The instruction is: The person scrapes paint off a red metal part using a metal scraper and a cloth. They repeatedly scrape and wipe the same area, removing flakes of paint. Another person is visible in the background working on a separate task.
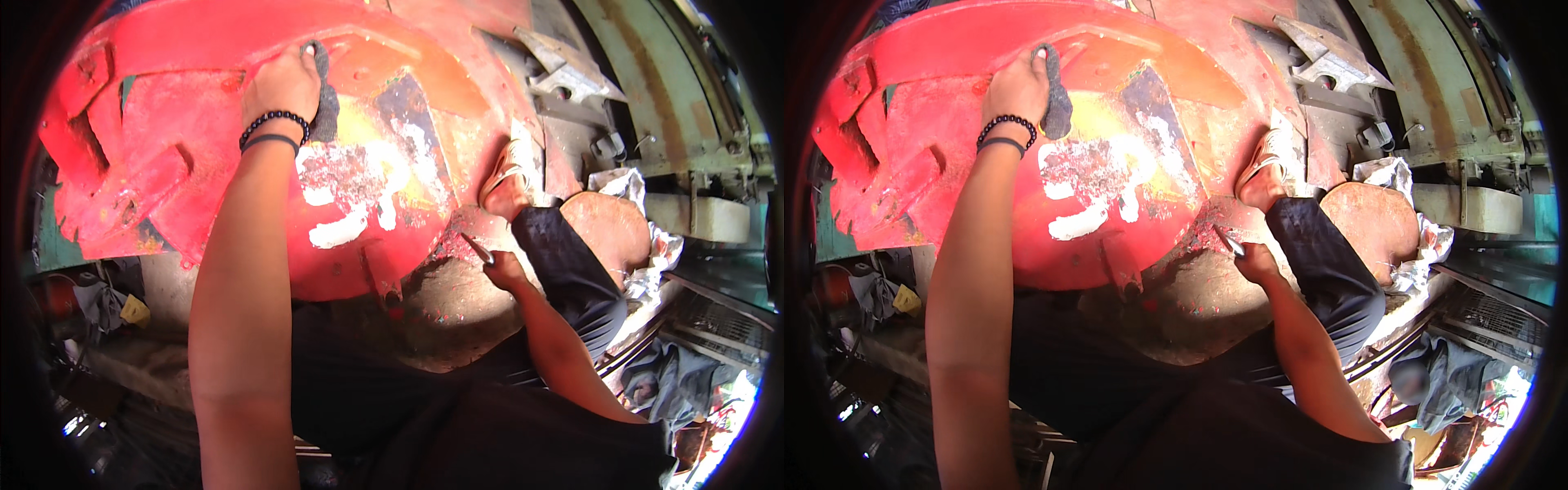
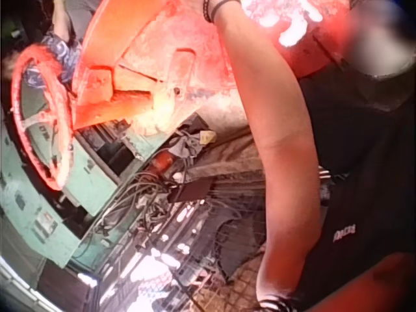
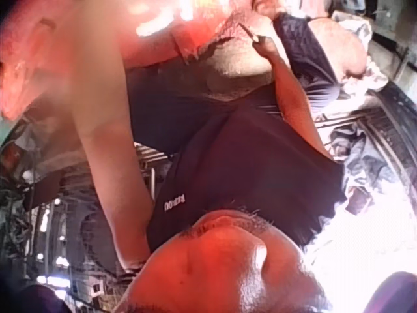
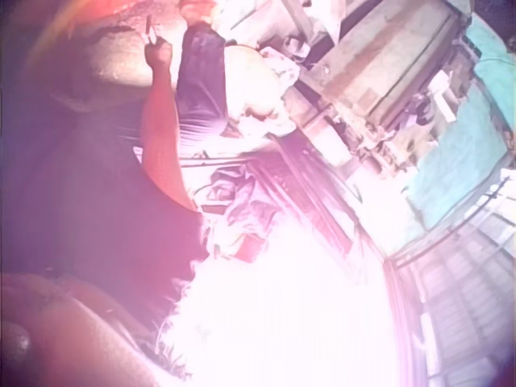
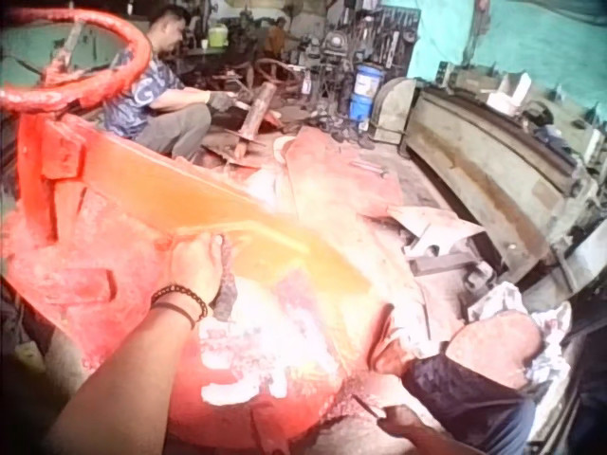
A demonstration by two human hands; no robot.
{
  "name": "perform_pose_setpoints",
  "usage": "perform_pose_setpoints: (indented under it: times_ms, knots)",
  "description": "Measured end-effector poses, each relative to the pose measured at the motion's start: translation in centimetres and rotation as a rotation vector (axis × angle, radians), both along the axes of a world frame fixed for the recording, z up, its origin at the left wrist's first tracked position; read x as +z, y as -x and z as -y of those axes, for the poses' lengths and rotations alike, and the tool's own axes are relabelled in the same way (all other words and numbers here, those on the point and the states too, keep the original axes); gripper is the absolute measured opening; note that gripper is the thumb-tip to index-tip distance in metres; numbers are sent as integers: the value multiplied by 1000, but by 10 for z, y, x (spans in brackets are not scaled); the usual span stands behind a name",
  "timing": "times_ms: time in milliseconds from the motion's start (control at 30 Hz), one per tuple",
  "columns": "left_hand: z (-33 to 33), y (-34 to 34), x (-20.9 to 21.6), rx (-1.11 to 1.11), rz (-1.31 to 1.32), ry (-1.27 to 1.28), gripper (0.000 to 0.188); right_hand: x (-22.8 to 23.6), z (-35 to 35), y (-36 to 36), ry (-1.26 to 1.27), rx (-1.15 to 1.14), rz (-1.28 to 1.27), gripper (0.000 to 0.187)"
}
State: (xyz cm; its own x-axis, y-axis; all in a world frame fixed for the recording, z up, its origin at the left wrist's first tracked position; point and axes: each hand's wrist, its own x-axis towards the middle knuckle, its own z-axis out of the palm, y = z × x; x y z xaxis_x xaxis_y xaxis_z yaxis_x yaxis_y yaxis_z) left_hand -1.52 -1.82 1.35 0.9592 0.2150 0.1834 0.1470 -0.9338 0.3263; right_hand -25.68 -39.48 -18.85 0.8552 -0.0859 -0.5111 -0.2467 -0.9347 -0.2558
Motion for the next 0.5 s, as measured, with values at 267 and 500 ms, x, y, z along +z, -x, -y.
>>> perform_pose_setpoints:
  times_ms: [267, 500]
  knots:
    - [2, 4, 0, -2, -9, 9, 39, 41, -32, -37, -411, -5, 407, 15]
    - [3, 1, 2, -10, -31, 27, 41, 11, -20, -11, -188, -111, 41, 23]
